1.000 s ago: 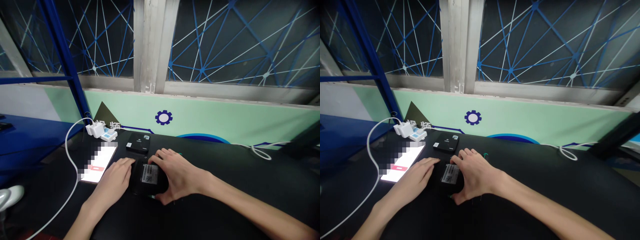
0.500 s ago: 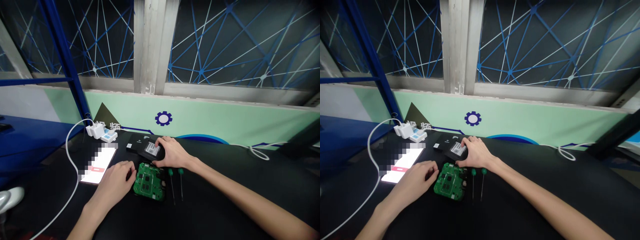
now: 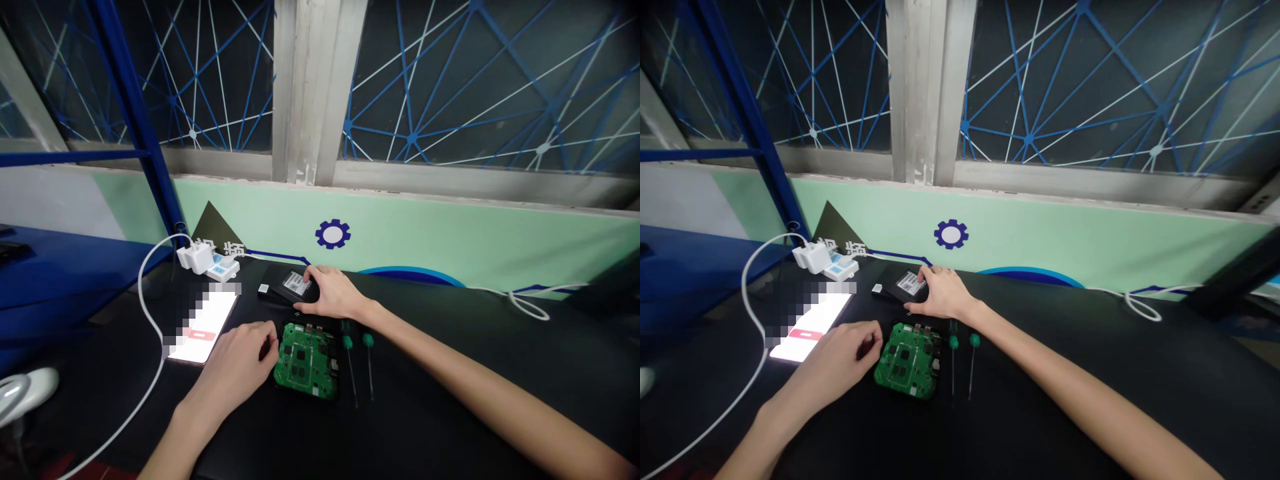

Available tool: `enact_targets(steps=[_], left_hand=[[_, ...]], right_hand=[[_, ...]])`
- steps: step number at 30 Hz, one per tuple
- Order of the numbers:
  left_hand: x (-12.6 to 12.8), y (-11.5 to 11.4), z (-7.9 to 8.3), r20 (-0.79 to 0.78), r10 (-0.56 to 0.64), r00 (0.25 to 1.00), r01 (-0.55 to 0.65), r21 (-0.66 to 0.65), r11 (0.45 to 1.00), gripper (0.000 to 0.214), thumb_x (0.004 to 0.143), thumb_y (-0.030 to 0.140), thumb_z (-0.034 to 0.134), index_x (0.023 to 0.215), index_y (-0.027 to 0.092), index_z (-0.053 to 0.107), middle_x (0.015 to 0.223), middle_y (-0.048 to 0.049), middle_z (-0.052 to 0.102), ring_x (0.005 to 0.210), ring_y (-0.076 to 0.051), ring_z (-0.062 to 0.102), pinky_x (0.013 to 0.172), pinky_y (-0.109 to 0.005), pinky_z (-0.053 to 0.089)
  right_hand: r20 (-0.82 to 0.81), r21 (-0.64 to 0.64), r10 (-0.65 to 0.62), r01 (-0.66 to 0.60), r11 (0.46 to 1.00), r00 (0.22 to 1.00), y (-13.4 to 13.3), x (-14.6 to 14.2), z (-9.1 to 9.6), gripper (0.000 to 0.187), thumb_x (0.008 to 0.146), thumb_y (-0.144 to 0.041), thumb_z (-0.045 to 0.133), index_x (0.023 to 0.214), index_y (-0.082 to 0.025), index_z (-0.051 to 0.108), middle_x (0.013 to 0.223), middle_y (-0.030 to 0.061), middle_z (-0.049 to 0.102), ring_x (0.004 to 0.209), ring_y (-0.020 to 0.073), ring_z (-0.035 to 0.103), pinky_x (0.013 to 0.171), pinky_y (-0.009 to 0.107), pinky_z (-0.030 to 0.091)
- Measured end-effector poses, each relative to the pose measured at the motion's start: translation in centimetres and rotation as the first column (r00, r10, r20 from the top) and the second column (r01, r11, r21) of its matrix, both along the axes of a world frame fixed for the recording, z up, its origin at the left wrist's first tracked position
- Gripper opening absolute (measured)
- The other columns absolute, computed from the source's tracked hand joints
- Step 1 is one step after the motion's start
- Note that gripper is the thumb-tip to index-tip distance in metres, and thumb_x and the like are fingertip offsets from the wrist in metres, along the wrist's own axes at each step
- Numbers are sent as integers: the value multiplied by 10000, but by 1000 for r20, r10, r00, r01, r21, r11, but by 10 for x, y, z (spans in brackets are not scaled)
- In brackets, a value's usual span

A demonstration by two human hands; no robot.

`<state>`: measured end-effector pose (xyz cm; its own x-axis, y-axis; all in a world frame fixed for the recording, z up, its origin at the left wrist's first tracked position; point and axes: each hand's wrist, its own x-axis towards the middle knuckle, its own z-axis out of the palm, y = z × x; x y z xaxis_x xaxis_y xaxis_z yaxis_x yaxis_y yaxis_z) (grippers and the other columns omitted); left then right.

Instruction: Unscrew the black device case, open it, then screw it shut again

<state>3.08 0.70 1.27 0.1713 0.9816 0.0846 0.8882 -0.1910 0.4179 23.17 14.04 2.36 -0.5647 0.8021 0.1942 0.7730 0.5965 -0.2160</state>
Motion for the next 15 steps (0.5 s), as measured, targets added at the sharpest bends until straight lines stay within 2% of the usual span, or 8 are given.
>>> enact_targets(steps=[4, 6, 8, 9, 11, 13, 15], left_hand=[[0, 0, -1, -4, 6, 1000, -6, -12, 1000, 163, 874, 166, 468, 733, 231, 515, 676, 31, 586, 581, -145, 526, 545, -274, 265], [0, 0, -3, -12, 16, 1000, -17, -19, 1000, 154, 865, 168, 475, 732, 231, 521, 670, 30, 584, 584, -147, 529, 549, -274, 268], [0, 1, -4, -20, 24, 1000, -24, -14, 1000, 148, 861, 171, 475, 732, 232, 514, 668, 30, 582, 585, -148, 528, 553, -274, 266], [-1, 1, -4, -25, 27, 999, -27, -9, 1000, 150, 861, 170, 474, 729, 233, 507, 666, 31, 579, 583, -148, 526, 555, -274, 262], [-1, 1, -5, -38, 26, 999, -26, -3, 1000, 156, 865, 166, 470, 725, 233, 491, 659, 33, 570, 577, -147, 521, 559, -273, 252], [0, 1, -4, -45, 19, 999, -19, -3, 1000, 165, 873, 167, 463, 722, 232, 472, 651, 34, 555, 570, -145, 513, 559, -273, 240], [0, 1, -3, -40, 10, 999, -10, -8, 1000, 168, 879, 172, 454, 721, 232, 453, 644, 35, 541, 566, -145, 504, 552, -275, 226]], right_hand=[[-2, 11, 49, -49, 999, 999, -5, 7, 10, 523, 793, -634, 662, 1043, -182, 582, 1115, 130, 639, 994, 304, 585, 871, 425, 448], [2, 36, 54, -54, 998, 999, -10, 13, 20, 408, 864, -564, 622, 1005, -181, 617, 1113, 137, 640, 1053, 305, 574, 864, 402, 451], [50, 23, 48, -49, 999, 998, -18, 18, 31, 246, 866, -420, 653, 952, -189, 647, 990, 104, 674, 982, 279, 607, 776, 355, 454], [97, -21, 70, -68, 997, 993, -23, 20, 37, 152, 849, -346, 668, 881, -197, 659, 912, 75, 686, 892, 248, 628, 714, 326, 443], [192, -174, 127, -94, 980, 973, -36, 22, 46, 106, 826, -322, 682, 786, -224, 679, 784, 21, 693, 694, 187, 624, 598, 291, 399], [250, -237, 180, -120, 964, 951, -51, 20, 50, 66, 782, -304, 720, 765, -241, 707, 765, 7, 705, 652, 175, 627, 567, 280, 375], [305, -243, 197, -124, 962, 932, -63, 15, 50, 50, 729, -260, 748, 773, -246, 730, 772, 17, 719, 664, 193, 655, 538, 279, 348]])
